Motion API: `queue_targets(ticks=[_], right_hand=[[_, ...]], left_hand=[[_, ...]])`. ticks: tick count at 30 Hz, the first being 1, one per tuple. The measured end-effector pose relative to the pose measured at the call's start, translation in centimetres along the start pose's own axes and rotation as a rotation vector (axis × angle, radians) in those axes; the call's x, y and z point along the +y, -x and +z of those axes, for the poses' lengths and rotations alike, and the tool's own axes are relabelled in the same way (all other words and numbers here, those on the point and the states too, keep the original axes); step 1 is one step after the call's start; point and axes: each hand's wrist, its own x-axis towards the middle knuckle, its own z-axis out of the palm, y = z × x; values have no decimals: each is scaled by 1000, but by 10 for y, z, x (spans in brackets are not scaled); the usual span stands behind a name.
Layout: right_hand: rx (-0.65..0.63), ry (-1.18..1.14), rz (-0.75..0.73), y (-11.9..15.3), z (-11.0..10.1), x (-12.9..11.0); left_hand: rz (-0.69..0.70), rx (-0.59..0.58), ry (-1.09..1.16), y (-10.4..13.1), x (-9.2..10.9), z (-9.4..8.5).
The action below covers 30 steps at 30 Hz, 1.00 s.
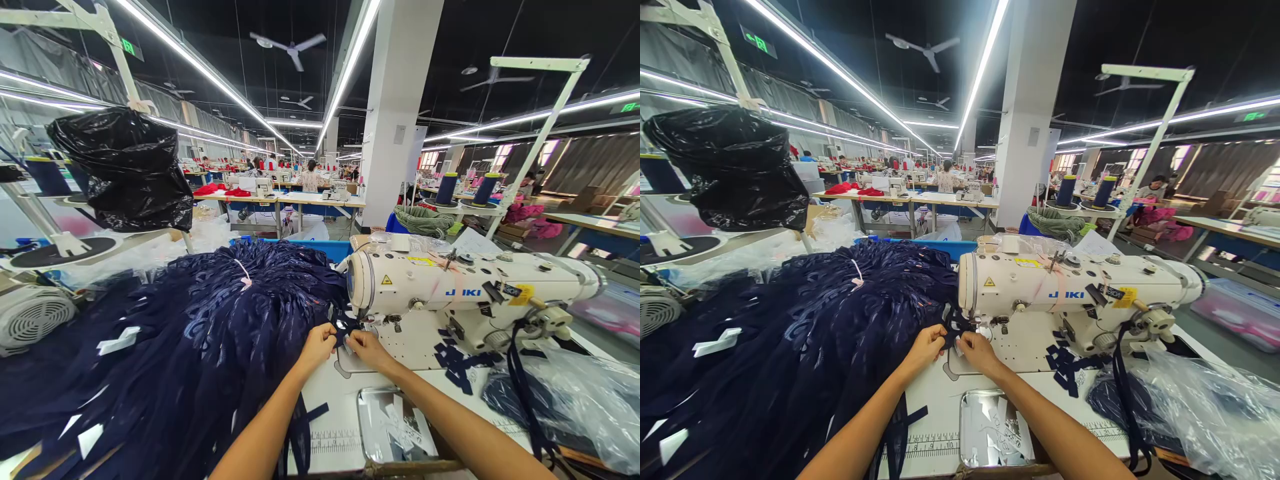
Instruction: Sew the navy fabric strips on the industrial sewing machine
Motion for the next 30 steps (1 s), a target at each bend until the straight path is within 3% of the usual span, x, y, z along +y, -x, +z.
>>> queue_targets(ticks=[7,18,30], right_hand=[[-53,57,-31,3,-3,-6],[-194,-68,-39,17,-16,-5],[-218,-170,-10,32,-24,-4]], left_hand=[[26,10,107,1,3,-1],[89,-14,343,18,29,-1],[86,38,490,21,32,-1]])
